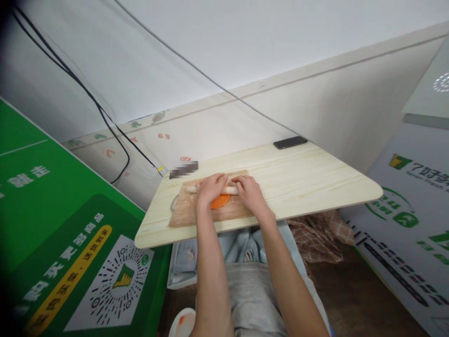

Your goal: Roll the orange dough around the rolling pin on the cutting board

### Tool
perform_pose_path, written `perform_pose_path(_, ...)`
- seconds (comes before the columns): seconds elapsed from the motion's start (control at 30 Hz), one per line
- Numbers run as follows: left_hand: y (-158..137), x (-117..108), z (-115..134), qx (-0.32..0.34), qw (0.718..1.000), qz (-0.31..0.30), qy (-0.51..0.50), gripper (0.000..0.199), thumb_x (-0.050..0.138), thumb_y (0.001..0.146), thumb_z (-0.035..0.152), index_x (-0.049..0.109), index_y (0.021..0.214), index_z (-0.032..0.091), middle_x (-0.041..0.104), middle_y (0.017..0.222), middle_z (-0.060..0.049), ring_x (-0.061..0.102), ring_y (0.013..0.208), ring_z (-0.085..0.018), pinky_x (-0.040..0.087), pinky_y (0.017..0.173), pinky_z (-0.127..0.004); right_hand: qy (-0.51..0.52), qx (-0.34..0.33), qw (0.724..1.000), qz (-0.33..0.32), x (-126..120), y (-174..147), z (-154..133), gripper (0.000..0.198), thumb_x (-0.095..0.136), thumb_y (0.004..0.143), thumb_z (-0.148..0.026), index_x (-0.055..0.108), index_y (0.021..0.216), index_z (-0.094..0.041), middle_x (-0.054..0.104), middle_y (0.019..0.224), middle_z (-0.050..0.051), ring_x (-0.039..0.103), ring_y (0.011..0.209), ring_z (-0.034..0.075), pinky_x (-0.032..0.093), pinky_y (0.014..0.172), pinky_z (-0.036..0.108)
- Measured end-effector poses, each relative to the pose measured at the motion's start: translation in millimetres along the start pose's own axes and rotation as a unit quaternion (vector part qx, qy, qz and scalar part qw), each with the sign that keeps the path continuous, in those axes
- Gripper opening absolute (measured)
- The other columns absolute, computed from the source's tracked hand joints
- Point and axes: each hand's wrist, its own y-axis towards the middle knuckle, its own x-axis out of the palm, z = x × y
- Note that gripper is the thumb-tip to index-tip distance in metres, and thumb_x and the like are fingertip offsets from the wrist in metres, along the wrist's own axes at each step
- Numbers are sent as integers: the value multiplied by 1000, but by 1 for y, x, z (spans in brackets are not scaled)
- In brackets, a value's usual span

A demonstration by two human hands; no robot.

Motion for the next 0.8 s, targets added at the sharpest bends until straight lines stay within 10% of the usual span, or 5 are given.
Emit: perform_pose_path(0.8,-33,5,-22,56,998,32,19,39,47,110,47,71,139,36,68,152,-2,56,140,-29,33,124,-53,4,15,1000,18,-2,-4,-8,36,49,108,-40,74,127,-23,77,126,13,68,121,31,51,110,48)
